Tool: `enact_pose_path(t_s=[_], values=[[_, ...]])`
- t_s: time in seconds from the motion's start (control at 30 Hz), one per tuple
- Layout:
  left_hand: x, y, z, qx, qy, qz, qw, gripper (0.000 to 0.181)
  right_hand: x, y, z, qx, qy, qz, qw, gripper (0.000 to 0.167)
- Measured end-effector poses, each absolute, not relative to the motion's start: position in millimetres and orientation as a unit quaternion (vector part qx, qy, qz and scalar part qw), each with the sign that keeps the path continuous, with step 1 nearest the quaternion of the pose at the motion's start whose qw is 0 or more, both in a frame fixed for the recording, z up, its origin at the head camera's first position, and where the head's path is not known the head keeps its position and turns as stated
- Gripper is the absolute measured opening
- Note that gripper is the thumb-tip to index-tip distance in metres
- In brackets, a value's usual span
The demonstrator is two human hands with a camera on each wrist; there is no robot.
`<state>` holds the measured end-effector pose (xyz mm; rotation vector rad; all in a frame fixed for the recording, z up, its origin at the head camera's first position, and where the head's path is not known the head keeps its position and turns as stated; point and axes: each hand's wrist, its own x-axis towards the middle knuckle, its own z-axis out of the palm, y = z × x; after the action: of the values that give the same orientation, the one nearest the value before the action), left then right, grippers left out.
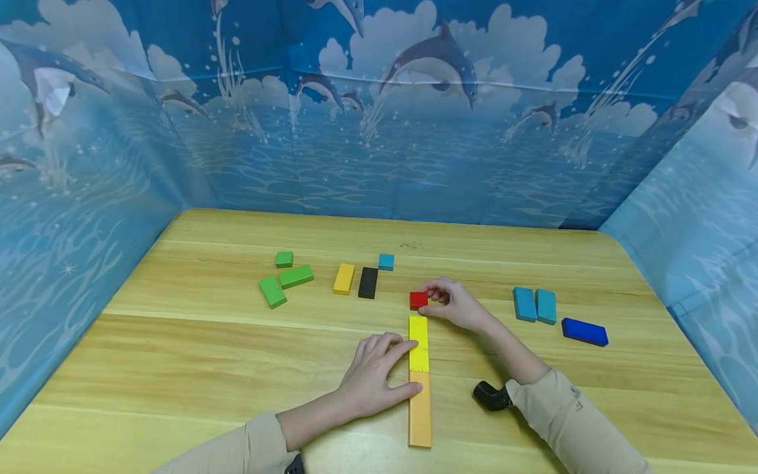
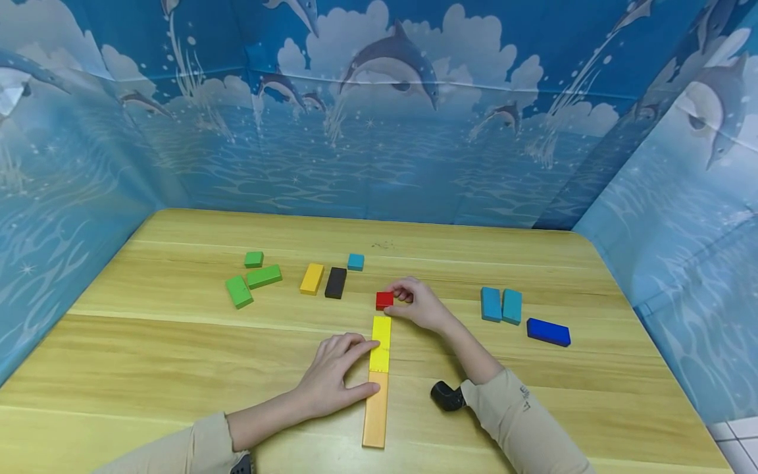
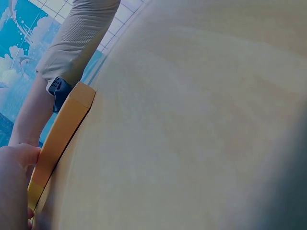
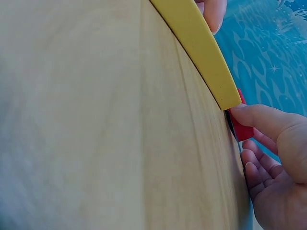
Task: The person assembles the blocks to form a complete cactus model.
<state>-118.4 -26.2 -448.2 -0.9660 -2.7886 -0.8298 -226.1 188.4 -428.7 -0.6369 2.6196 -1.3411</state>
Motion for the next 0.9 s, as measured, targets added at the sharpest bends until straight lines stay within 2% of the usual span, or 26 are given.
enact_pose_path(t_s=[0.2, 0.3, 0.6, 0.9], values=[[-119, -27, -450, -0.313, -0.91, -0.271, 0.034, 0.059, -208, 177, -397, -0.209, 0.871, -0.438, 0.079, 0.032], [-119, -26, -450, -0.313, -0.909, -0.272, 0.035, 0.059, -206, 177, -394, -0.211, 0.87, -0.438, 0.077, 0.028], [-118, -26, -449, -0.311, -0.91, -0.272, 0.029, 0.059, -223, 186, -424, -0.202, 0.871, -0.442, 0.075, 0.02], [-118, -26, -449, -0.312, -0.909, -0.273, 0.032, 0.059, -224, 191, -427, -0.218, 0.863, -0.449, 0.082, 0.022]])
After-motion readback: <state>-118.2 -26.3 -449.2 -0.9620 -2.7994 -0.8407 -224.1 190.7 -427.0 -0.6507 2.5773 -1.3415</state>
